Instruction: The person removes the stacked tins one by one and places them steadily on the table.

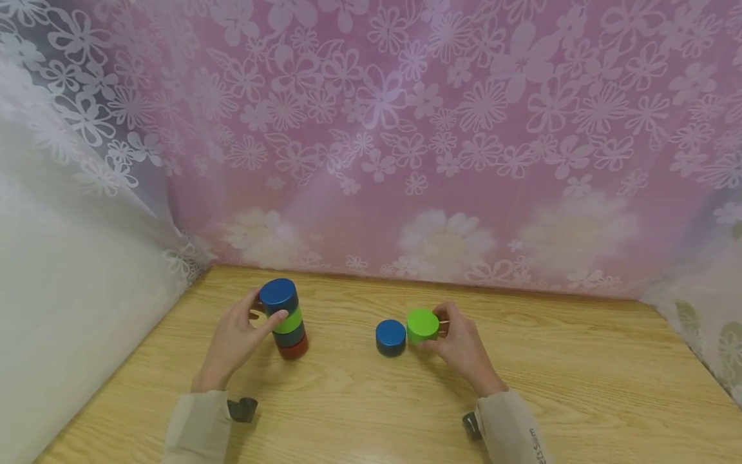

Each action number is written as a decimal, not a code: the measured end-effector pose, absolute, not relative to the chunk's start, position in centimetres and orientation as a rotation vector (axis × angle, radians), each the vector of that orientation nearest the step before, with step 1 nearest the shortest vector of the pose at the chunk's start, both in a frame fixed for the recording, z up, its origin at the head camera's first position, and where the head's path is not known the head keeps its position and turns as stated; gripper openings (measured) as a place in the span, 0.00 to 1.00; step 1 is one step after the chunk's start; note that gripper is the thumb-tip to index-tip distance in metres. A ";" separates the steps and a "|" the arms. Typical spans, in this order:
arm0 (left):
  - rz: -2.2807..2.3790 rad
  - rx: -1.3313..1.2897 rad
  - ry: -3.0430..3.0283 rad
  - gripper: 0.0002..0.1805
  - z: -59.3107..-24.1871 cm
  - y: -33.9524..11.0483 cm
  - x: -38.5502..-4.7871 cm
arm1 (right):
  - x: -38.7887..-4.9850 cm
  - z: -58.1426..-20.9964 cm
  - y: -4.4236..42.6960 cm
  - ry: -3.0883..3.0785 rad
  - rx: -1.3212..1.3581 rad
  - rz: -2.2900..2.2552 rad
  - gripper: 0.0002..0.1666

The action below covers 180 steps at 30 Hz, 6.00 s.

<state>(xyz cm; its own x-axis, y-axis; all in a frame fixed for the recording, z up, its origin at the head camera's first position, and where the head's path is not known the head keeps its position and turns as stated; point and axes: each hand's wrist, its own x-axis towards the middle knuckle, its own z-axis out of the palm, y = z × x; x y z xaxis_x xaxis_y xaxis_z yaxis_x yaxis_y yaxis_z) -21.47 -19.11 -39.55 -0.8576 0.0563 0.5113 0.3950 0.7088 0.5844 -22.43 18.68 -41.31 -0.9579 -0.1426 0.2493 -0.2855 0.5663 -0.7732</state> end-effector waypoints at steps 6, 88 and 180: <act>-0.987 -0.348 -2.454 0.32 -39.5 -19.0 -21.5 | -22.3 -41.4 18.7 -2.696 0.362 1.323 0.33; -0.976 -0.398 -2.517 0.24 -41.1 -19.8 -22.0 | -23.0 -34.9 12.7 -2.550 0.517 1.430 0.30; -1.093 -0.418 -2.559 0.24 -41.1 -20.1 -22.5 | -23.9 -35.8 -1.2 -2.534 0.753 1.712 0.40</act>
<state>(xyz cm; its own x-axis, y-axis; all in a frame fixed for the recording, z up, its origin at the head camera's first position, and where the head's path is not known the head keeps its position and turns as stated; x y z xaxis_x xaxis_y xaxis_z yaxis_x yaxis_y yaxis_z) -22.51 -20.12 -41.11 -0.9040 0.1381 0.4047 0.3879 0.6634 0.6399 -23.85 -1.16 -35.78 -0.8858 -0.3889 0.2533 -0.3801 0.2947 -0.8768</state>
